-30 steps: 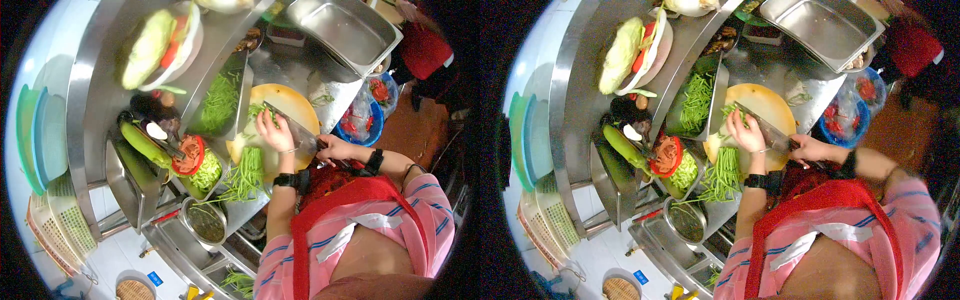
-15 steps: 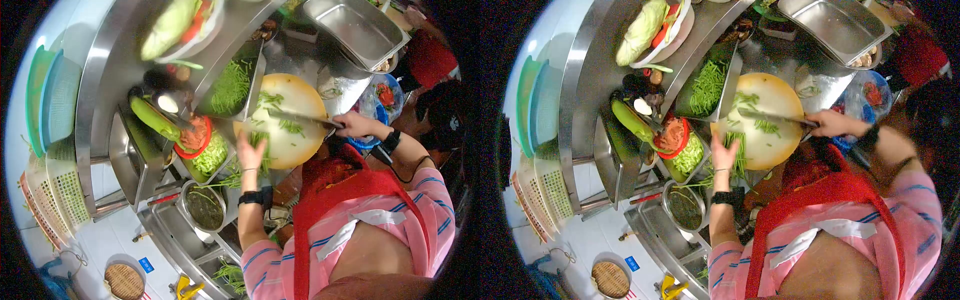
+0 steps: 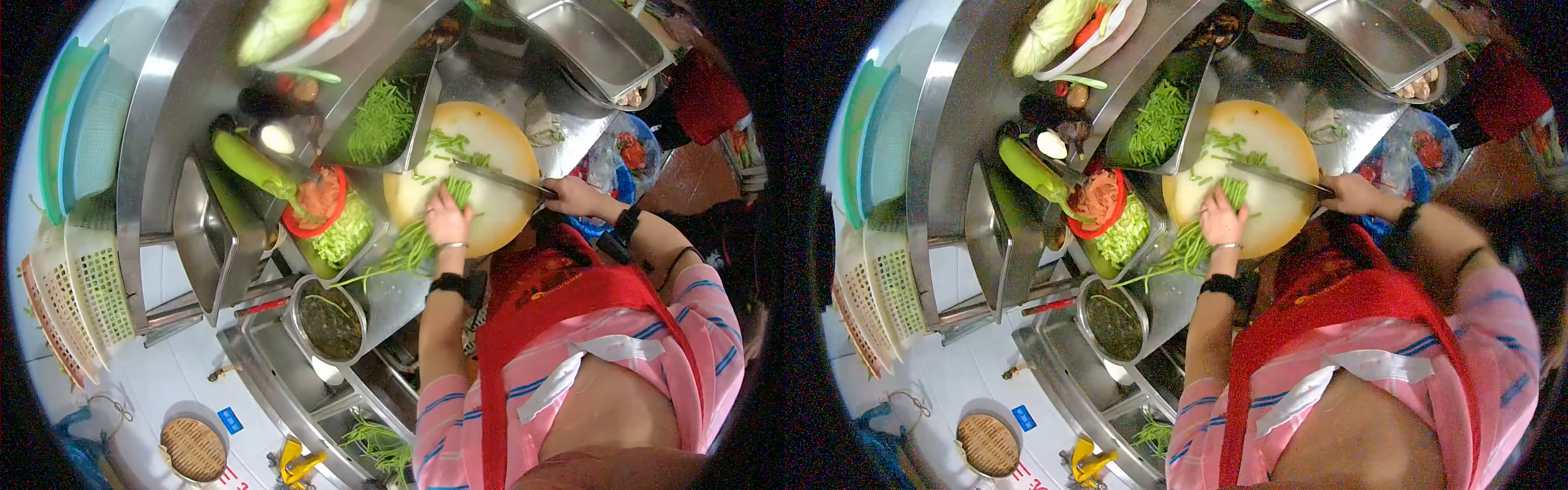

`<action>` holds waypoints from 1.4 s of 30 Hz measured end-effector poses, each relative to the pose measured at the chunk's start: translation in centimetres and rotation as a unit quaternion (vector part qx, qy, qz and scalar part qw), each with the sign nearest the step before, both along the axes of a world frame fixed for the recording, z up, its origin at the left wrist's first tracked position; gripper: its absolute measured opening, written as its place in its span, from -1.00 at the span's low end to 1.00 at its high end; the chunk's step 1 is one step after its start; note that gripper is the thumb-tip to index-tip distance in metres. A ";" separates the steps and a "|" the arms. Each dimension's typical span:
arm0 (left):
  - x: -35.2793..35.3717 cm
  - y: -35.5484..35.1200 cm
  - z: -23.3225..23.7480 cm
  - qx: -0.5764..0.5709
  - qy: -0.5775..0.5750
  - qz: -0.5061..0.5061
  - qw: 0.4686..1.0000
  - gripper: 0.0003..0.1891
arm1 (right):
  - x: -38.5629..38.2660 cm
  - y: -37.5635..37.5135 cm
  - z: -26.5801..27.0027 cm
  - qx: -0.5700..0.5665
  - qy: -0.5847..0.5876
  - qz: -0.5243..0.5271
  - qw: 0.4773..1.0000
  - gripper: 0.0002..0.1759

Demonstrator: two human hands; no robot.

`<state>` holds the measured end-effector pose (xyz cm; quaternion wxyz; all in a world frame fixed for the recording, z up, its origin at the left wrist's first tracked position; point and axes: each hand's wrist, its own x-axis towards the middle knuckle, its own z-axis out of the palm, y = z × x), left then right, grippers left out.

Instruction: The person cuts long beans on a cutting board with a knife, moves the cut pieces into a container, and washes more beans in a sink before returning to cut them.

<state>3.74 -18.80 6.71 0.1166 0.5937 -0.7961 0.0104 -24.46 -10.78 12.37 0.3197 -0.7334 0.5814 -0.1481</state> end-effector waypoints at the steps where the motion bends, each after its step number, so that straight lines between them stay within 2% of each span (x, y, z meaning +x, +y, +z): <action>1: -0.8 -0.1 0.5 -0.019 -0.004 -0.017 1.000 -0.18 | 0.4 -0.2 0.2 0.015 0.014 -0.006 1.000 -0.53; 2: -1.0 0.0 1.2 -0.019 -0.003 -0.016 1.000 -0.18 | 0.8 -0.2 0.2 0.014 0.015 -0.005 1.000 -0.53; 4: -1.6 -0.2 3.2 0.081 0.072 -0.006 0.994 -0.10 | 1.4 -0.1 0.4 0.008 0.045 -0.014 0.999 -0.58; 5: -1.0 -0.2 2.8 0.038 0.066 -0.005 0.997 -0.01 | 1.6 0.1 0.8 0.007 0.047 -0.015 0.999 -0.58; 7: 0.7 0.5 3.8 0.039 0.037 -0.017 0.998 0.00 | 1.9 0.6 1.9 -0.071 0.006 0.003 0.997 -0.63; 10: 2.5 1.3 3.7 0.055 0.008 -0.051 0.997 0.08 | 2.7 1.0 2.6 -0.055 0.016 0.014 0.998 -0.62; 14: 2.6 1.2 1.8 0.060 0.007 -0.023 0.998 0.01 | 3.8 0.7 2.8 -0.062 0.014 0.037 0.997 -0.61; 16: 2.3 1.3 1.7 0.050 0.013 -0.018 0.998 -0.03 | 4.4 0.5 3.4 -0.037 0.096 0.051 0.993 -0.63; 20: 2.2 1.6 1.9 0.047 0.006 -0.019 0.999 -0.10 | 4.9 0.1 3.3 -0.019 0.130 0.051 0.990 -0.64; 22: 2.3 1.6 1.7 0.063 0.002 -0.015 0.998 -0.12 | 5.9 -0.3 4.9 0.041 0.192 0.058 0.979 -0.69; 26: 2.6 1.7 0.7 0.042 0.002 -0.043 0.998 -0.15 | 8.4 -2.1 -0.3 0.018 0.189 0.047 0.981 -0.71; 28: 2.5 1.2 1.0 0.041 -0.008 -0.046 0.998 -0.15 | 9.3 -2.9 -2.1 -0.077 0.201 0.051 0.975 -0.67; 29: 2.6 1.3 1.3 0.049 -0.008 -0.042 0.998 -0.15 | 9.1 -3.0 -2.3 -0.078 0.200 0.049 0.975 -0.67; 32: 3.2 1.4 1.6 0.058 0.018 -0.053 0.997 -0.19 | 8.6 -3.2 -1.2 -0.040 0.167 0.039 0.984 -0.65; 34: 3.6 0.8 1.9 0.054 0.046 -0.061 0.996 -0.22 | 7.8 -3.3 0.8 0.044 0.168 0.026 0.985 -0.70; 36: 3.8 0.1 2.0 0.135 0.121 -0.043 0.983 -0.19 | 6.7 -2.7 0.5 0.031 0.155 0.016 0.987 -0.68; 37: 3.4 0.2 1.8 0.132 0.140 -0.002 0.981 -0.11 | 6.2 -2.2 0.3 0.022 0.142 0.005 0.990 -0.65; 38: 2.5 0.5 1.4 0.134 0.140 -0.001 0.981 -0.11 | 6.0 -1.9 0.0 0.024 0.142 0.006 0.990 -0.65; 40: 0.1 1.7 3.0 0.071 0.081 0.074 0.991 0.00 | 5.8 -1.6 0.0 0.010 0.133 -0.022 0.991 -0.62; 42: 0.0 2.5 3.6 0.070 0.051 0.073 0.994 0.05 | 5.6 -0.7 0.6 -0.002 0.121 -0.020 0.992 -0.62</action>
